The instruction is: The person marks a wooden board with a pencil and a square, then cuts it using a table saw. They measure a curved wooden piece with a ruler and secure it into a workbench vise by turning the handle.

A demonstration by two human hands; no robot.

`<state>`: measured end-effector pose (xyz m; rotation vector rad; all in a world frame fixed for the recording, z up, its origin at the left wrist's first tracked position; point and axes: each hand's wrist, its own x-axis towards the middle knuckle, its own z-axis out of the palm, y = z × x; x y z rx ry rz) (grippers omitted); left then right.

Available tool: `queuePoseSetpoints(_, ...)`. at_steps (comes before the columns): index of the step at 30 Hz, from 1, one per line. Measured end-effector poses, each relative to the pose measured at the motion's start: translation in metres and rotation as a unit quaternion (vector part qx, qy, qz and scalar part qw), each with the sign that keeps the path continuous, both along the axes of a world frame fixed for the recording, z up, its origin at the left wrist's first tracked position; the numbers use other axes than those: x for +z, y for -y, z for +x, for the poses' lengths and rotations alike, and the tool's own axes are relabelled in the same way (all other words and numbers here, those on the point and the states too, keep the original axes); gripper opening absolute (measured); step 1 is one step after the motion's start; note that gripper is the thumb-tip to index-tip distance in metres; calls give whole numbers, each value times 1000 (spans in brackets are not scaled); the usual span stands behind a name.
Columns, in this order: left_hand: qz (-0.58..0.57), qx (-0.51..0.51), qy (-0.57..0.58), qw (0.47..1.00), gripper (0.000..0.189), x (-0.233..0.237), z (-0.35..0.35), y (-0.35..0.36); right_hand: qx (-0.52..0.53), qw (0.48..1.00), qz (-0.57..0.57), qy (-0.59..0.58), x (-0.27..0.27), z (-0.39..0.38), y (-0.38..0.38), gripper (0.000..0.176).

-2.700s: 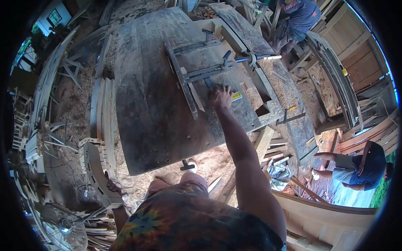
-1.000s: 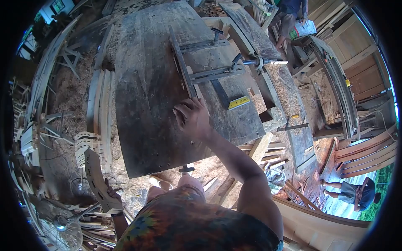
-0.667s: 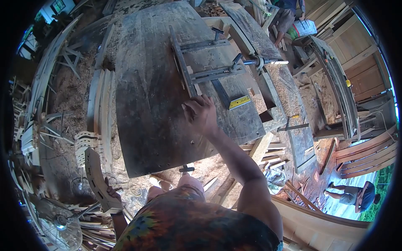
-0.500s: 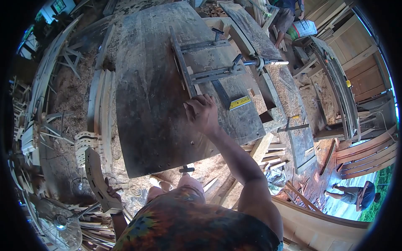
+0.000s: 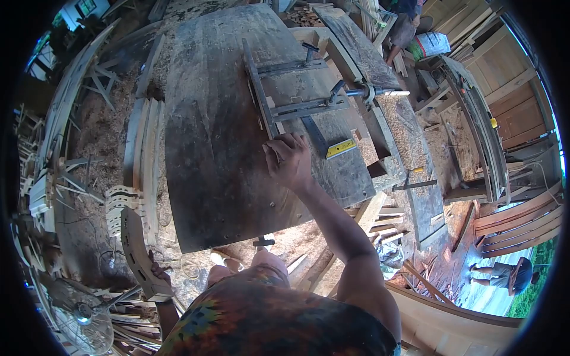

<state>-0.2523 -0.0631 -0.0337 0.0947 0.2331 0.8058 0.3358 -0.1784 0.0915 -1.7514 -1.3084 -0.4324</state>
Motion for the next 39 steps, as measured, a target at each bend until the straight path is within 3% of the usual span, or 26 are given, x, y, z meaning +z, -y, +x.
queuePoseSetpoints(9,-12,1,-14,1000,70,8,7,0,-25,999,-12,-18,8,1,12,9)
queuePoseSetpoints(11,13,-18,-56,998,70,5,2,-5,-59,998,13,15,1,14,25,13)
queuePoseSetpoints(12,65,-63,-65,994,75,-14,-13,-18,-81,995,37,-45,-10,24,35,10)
queuePoseSetpoints(13,80,-36,-135,987,80,-10,-10,-15,-104,987,56,-112,-25,28,48,6)
queuePoseSetpoints(14,89,-4,-285,954,83,15,3,-12,-120,974,80,-173,-17,22,59,8)
queuePoseSetpoints(15,-4,41,-245,969,89,1,2,-17,-166,964,52,-203,-18,20,76,11)
queuePoseSetpoints(16,109,-26,-294,949,91,24,17,-21,-211,951,27,-226,-23,21,95,14)
queuePoseSetpoints(17,78,48,-380,921,91,27,30,-22,-236,945,25,-224,-34,22,113,17)
queuePoseSetpoints(18,163,-53,-367,914,86,39,40,-27,-262,939,23,-220,-46,20,129,19)
queuePoseSetpoints(19,173,-45,-436,882,85,28,42,-39,-275,931,24,-241,-51,10,142,19)
queuePoseSetpoints(21,213,-69,-471,853,56,43,77,-50,-304,921,30,-240,-64,-13,166,18)
queuePoseSetpoints(22,364,-91,-497,782,47,28,83,-60,-312,917,24,-246,-68,-31,175,18)
queuePoseSetpoints(24,626,-49,-530,570,34,-4,96,-80,-337,916,-11,-220,-70,-65,190,17)
queuePoseSetpoints(25,628,-63,-553,545,33,4,120,-76,-327,927,-62,-171,-86,-77,204,16)
queuePoseSetpoints(26,629,-77,-575,518,33,13,146,-72,-387,867,-94,-299,-86,-100,202,14)
queuePoseSetpoints(27,558,-77,-547,620,38,26,174,-60,-357,829,-25,-429,-106,-122,205,15)
queuePoseSetpoints(28,520,-85,-524,669,41,29,189,-57,-294,839,17,-458,-157,-135,216,24)
queuePoseSetpoints(29,479,-90,-501,715,44,33,204,-54,-344,772,-102,-525,-187,-154,217,21)
queuePoseSetpoints(30,486,-98,-509,704,53,31,211,-55,-332,702,-161,-609,-213,-176,212,28)
queuePoseSetpoints(32,494,-110,-511,695,64,41,217,-55,-243,574,-156,-766,-246,-221,191,46)
queuePoseSetpoints(34,464,-310,-632,538,77,68,216,-63,-244,551,-158,-782,-272,-253,160,63)
queuePoseSetpoints(36,616,-268,-598,438,94,49,211,-90,-314,590,-146,-729,-318,-269,137,63)
queuePoseSetpoints(38,651,-320,-622,294,99,57,212,-95,-276,524,10,-806,-349,-266,125,61)
queuePoseSetpoints(39,657,-322,-600,323,92,50,211,-101,-269,498,82,-820,-353,-263,115,61)
